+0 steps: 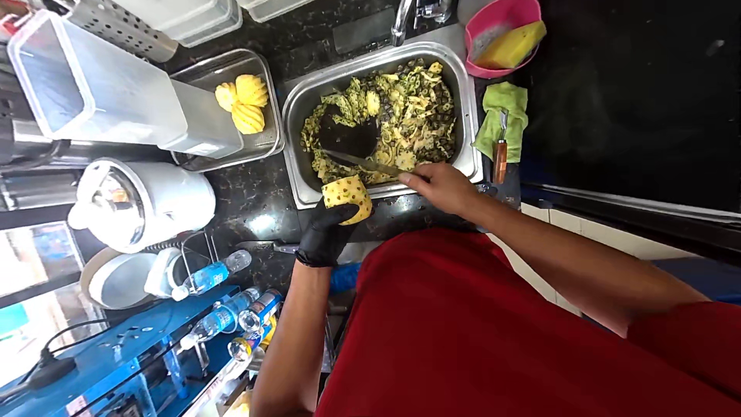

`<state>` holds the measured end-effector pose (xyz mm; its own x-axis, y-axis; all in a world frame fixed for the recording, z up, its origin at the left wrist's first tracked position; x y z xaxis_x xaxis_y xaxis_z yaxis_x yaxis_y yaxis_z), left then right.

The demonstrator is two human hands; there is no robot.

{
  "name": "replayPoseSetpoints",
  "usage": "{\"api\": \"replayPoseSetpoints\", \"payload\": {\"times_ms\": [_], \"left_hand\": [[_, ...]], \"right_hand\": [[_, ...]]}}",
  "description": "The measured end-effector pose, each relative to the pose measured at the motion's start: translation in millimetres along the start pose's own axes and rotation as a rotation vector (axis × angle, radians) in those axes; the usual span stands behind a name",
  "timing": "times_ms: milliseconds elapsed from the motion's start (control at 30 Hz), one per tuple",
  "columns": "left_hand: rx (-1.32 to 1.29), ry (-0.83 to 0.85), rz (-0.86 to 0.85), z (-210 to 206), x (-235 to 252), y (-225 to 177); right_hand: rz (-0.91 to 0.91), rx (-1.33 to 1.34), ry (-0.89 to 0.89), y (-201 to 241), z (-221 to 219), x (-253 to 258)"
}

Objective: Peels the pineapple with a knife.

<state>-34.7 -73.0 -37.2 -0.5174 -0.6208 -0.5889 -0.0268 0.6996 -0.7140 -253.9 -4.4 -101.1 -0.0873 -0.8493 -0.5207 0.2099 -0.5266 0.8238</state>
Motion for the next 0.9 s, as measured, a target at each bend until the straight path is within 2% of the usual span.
{"api": "replayPoseSetpoints", "payload": {"times_ms": [100,233,300,400,467,567,633,767,833,900], "left_hand": [[0.031,0.025,-0.019,-9,6,1],[0.099,-0.224,0.04,0,-3,14],[0.143,-0.226,0.041,-3,-3,14],[0.196,-0.118,-0.004,-13,5,-1],[0.178,-0.128,0.0,-8,5,5],[0.175,-0.143,0.056,-5,4,18],[0.219,-0.101,0.028,-10,5,7],[0.373,-0.15,0.0,-6,2,-19],[0.454,-0.194,-0.033,0,6,-18],[0.54,-0.19,-0.057,-2,12,-15]], "right_hand": [[0.188,-0.019,0.009,55,-11,-19],[0.381,-0.197,-0.027,96,-23,-32],[0.392,-0.26,-0.027,89,-23,-25],[0.322,-0.249,-0.033,66,-14,-12],[0.297,-0.232,-0.015,68,-18,-16],[0.351,-0.217,0.005,78,-26,-14],[0.353,-0.195,-0.042,59,-13,0],[-0.039,-0.166,-0.09,-22,30,24],[-0.032,-0.12,-0.062,-12,24,15],[0.097,-0.058,-0.024,27,3,-3]]}}
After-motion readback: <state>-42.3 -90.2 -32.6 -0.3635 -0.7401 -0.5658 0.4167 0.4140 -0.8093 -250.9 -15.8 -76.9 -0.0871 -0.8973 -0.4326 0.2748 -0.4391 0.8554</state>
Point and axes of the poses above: each hand's wrist, its own x-axis towards the middle knuckle, its own z-axis out of the back of the hand, y = z × x, the point moved 9 cm from there along x, towards the middle knuckle, and after that the axes turned 13 degrees about x, right-handed, at the moved point
